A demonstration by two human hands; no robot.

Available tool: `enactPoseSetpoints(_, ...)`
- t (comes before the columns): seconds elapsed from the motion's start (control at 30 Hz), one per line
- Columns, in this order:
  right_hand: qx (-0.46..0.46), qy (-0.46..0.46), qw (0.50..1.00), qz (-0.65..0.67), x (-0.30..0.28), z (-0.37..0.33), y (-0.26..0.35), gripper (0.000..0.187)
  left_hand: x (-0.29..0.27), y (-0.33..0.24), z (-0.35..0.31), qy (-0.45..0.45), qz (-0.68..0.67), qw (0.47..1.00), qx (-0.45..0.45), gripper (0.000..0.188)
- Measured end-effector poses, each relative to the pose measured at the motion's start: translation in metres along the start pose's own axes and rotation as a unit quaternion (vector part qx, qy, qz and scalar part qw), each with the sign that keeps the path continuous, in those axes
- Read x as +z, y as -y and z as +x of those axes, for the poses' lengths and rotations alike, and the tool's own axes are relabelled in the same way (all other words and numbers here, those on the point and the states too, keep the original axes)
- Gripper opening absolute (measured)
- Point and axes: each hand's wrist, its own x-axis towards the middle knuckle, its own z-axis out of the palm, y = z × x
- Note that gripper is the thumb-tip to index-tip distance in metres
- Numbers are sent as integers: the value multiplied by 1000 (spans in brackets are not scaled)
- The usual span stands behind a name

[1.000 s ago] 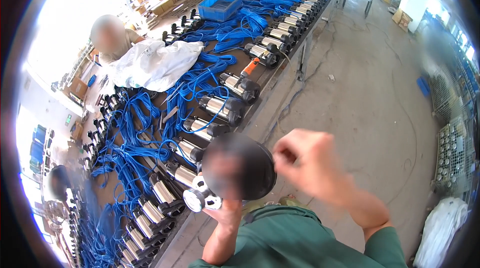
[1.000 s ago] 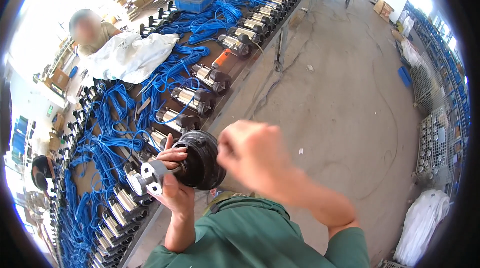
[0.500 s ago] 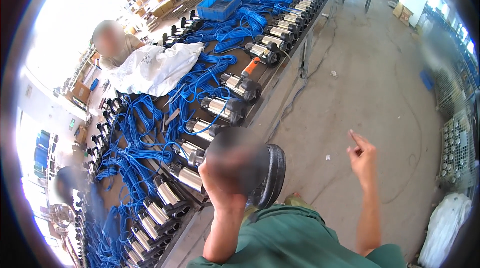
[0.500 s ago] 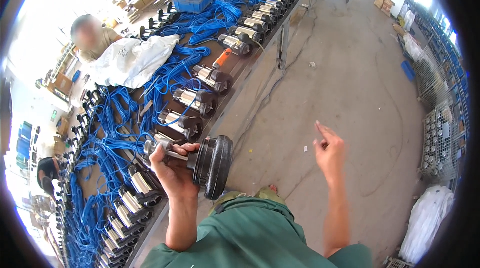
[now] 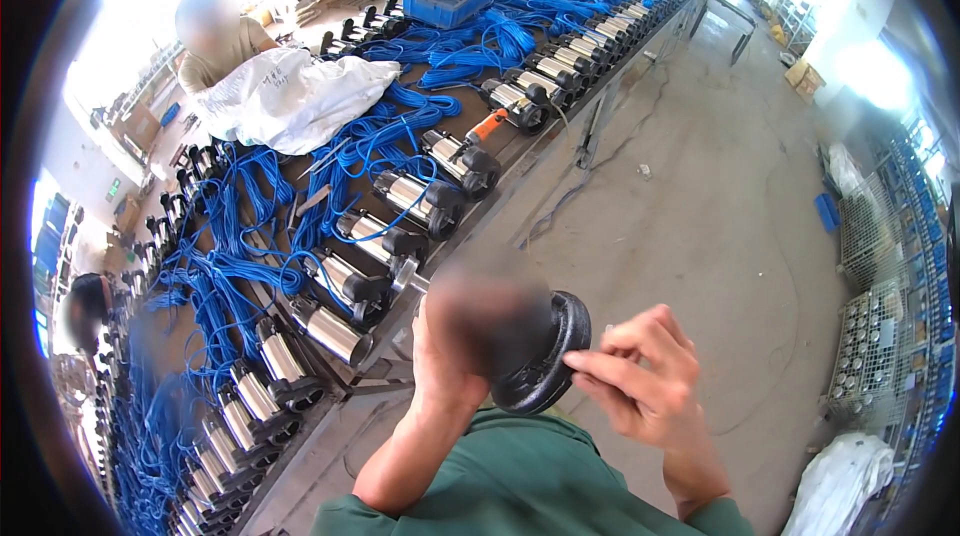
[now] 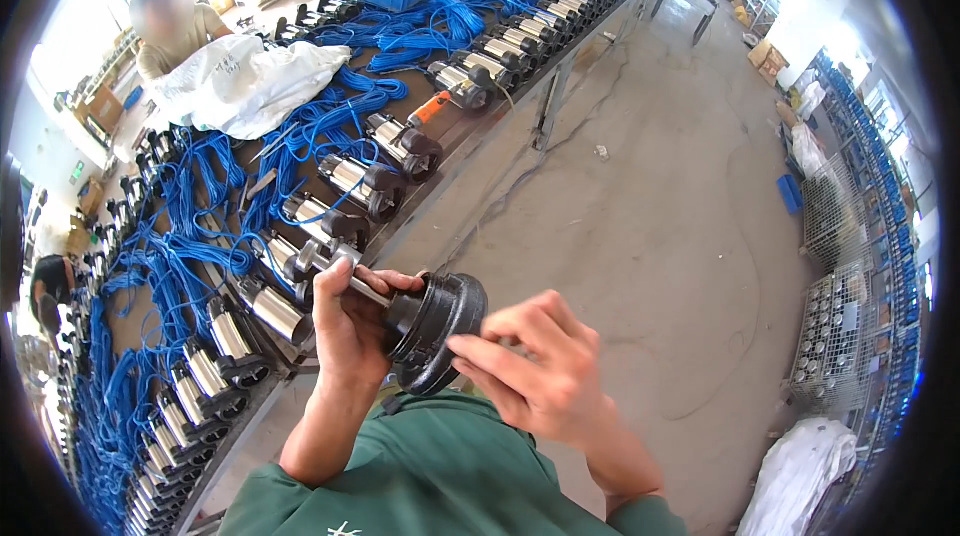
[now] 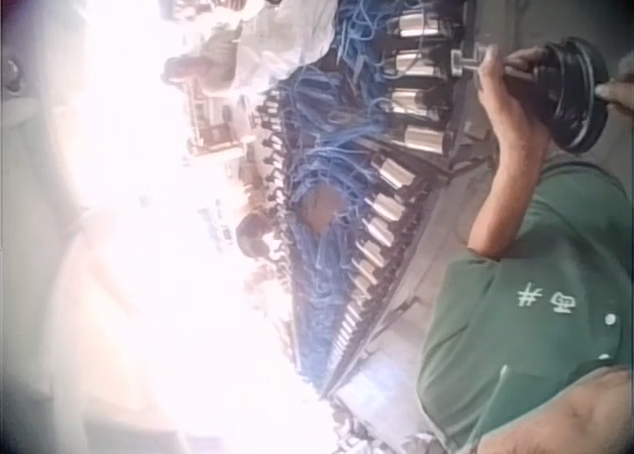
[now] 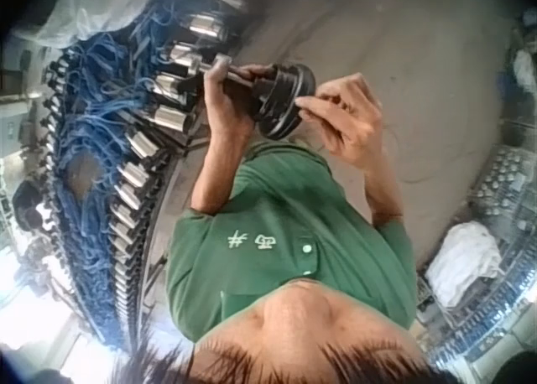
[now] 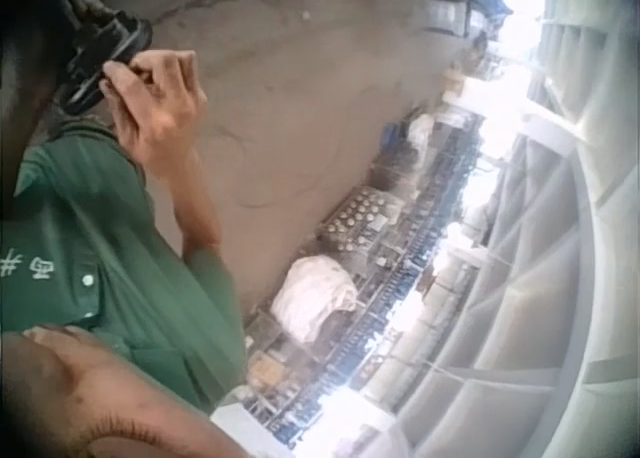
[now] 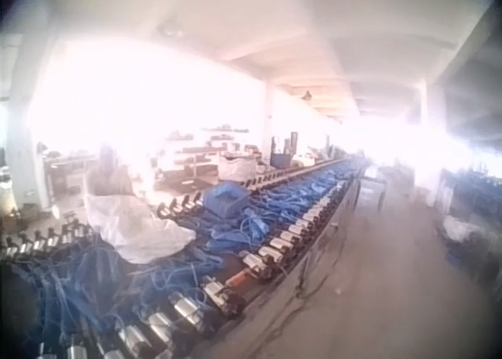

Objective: The person assembles industrial water pumps by fitting internal components into the metal pump body and securing a black plastic base plate with an air-powered screwdriver.

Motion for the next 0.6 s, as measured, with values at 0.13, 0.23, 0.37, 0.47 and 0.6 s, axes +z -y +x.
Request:
enactPoseSetpoints(0.13,-29,51,998,2,7,19,0,18,-3,1,-4,3,22,1000,-5,41)
enactPoseSetpoints(0.23,-57,85,995,-14,6,23,0,16,-5,1,-5,-12,31,999,-19,39)
enactPoseSetpoints(0.37,-83,125,987,51,15,25,0,13,-12,2,-5,-1,41,999,1,36)
enactPoseSetpoints(0.47,-18,135,982,132,16,24,0,9,-14,3,-3,4,85,996,15,37)
enactPoseSetpoints(0.6,191,38,910,366,-2,10,-16,8,-19,2,1,-3,29,999,-39,40)
